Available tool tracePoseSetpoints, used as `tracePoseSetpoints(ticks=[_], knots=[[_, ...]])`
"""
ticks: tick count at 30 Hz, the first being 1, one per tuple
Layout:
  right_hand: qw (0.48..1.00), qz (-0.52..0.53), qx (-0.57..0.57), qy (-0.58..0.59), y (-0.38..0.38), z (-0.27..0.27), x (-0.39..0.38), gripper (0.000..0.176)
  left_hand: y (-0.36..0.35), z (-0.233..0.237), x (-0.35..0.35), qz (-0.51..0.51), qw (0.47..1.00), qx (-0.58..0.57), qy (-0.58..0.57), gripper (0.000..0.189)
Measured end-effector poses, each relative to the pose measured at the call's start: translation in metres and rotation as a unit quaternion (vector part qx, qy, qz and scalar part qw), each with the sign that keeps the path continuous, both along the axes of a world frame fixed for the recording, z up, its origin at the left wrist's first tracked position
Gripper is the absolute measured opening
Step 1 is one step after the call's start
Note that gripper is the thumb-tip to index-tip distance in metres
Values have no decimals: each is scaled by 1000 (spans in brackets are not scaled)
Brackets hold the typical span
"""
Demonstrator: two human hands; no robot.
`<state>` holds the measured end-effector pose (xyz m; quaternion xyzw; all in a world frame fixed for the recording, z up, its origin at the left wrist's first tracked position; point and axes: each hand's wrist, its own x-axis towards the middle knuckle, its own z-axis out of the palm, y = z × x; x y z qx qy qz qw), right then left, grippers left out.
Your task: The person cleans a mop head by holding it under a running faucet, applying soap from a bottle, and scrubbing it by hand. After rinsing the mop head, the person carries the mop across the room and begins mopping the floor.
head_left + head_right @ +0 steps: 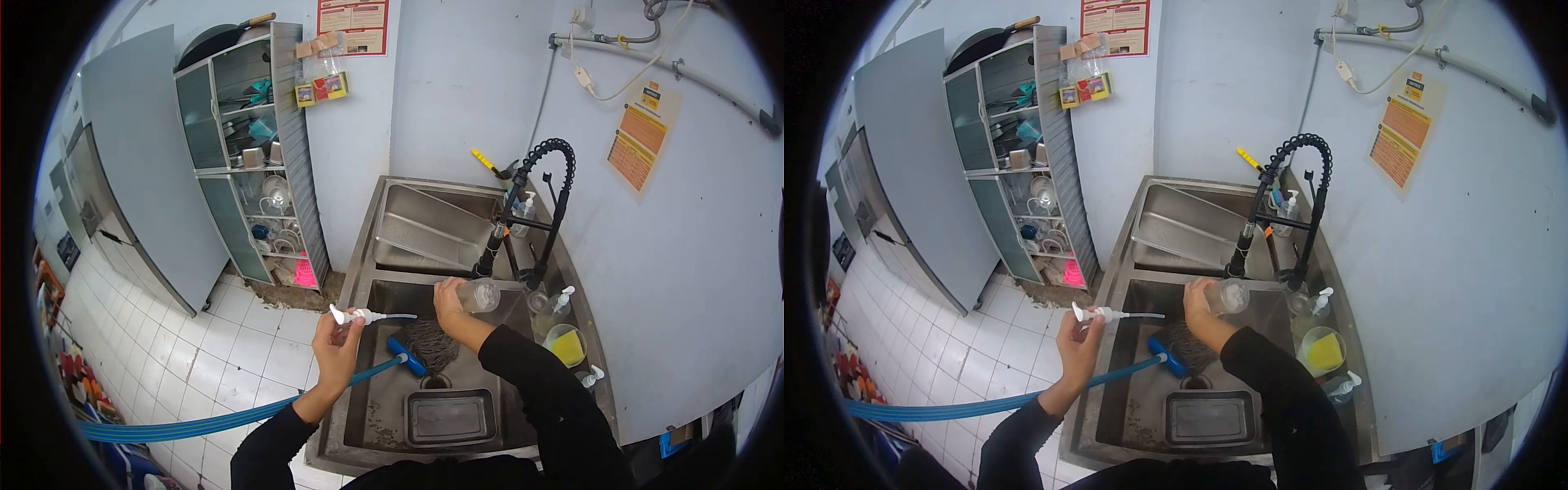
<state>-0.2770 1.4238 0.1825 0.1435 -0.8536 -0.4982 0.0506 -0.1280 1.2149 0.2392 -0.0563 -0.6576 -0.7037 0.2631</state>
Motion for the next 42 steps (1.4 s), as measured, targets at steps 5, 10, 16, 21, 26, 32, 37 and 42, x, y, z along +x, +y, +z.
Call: tracePoseSetpoints(ticks=[5,10,16,21,26,32,37,42], knots=[[983,105,128,-78,10,24,13,52,1,3,0,10,1000,-10,-2,18],[981,146,103,-75,10,31,6,55,4,7,-1,10,1000,-5,-4,18],[986,148,74,-33,11,35,-3,40,4,11,-1,15,1000,-4,-15,19],[988,152,29,-22,20,18,0,22,2,6,-4,13,1000,-5,-14,19],[985,63,-159,-13,35,-3,5,18,4,8,-3,6,1000,-16,-15,18],[803,-80,-591,-28,87,-17,29,65,2,3,-10,-10,999,5,-40,17],[544,-32,-837,-37,88,-47,75,79,7,8,-15,-26,998,32,-50,18],[544,34,-834,-88,71,-49,98,80,13,14,-13,-51,996,29,-64,19]])
